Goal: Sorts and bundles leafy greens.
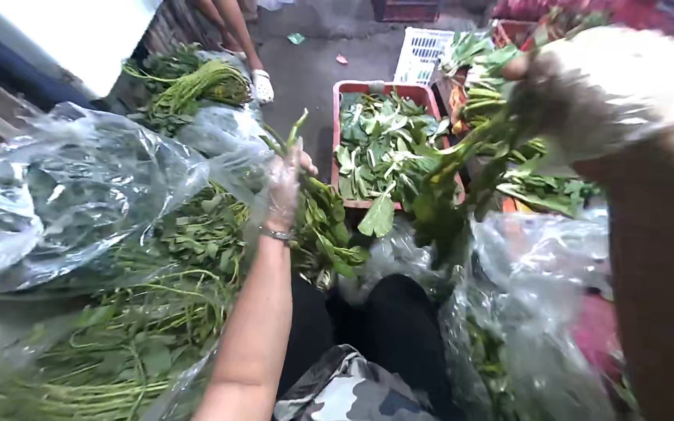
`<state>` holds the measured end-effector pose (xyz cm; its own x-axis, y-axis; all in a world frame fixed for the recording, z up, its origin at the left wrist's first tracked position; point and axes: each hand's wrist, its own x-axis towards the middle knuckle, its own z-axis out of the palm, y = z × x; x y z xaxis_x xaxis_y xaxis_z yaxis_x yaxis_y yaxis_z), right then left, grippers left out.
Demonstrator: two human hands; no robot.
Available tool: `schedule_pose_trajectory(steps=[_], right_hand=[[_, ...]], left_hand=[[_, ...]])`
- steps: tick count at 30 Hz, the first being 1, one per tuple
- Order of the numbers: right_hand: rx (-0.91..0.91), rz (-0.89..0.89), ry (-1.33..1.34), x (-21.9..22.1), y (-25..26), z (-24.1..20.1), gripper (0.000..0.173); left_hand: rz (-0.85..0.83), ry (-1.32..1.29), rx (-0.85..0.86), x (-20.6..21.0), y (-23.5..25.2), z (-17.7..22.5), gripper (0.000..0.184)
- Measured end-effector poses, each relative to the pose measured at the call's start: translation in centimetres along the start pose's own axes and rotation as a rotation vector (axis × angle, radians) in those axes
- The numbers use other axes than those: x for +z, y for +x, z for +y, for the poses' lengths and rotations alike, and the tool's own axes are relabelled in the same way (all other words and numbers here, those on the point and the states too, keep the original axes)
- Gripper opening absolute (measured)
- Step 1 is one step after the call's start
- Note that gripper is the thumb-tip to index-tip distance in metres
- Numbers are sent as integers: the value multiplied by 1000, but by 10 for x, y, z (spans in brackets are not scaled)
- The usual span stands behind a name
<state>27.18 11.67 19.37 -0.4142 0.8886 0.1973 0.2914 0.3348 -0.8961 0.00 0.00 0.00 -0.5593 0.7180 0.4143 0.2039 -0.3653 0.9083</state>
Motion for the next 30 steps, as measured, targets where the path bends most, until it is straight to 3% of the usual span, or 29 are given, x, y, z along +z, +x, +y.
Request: schedule_pose_trajectory(steps=[6, 10, 13, 16, 23, 26, 30], right_hand=[[117, -466, -20, 83, 49, 18, 25], [106, -590, 73, 142, 64, 27, 31], [111, -585, 12, 177, 65, 24, 34], [93, -531, -58, 194, 64, 28, 36], [42, -285, -156, 172, 60, 53, 35], [-54, -472, -207, 176, 33, 60, 41], [7, -481, -176, 176, 33, 68, 32]], left_hand=[[76, -23, -92, 2, 2, 5, 28], [29, -55, -224, 9, 2, 13, 32], [-17, 30, -323, 8, 0, 14, 41], [-23, 33, -330, 7, 1, 11, 37], [107, -21, -322, 6, 4, 14, 37], [110, -50, -352, 15, 5, 7, 38], [70, -115, -325, 15, 9, 7, 30]])
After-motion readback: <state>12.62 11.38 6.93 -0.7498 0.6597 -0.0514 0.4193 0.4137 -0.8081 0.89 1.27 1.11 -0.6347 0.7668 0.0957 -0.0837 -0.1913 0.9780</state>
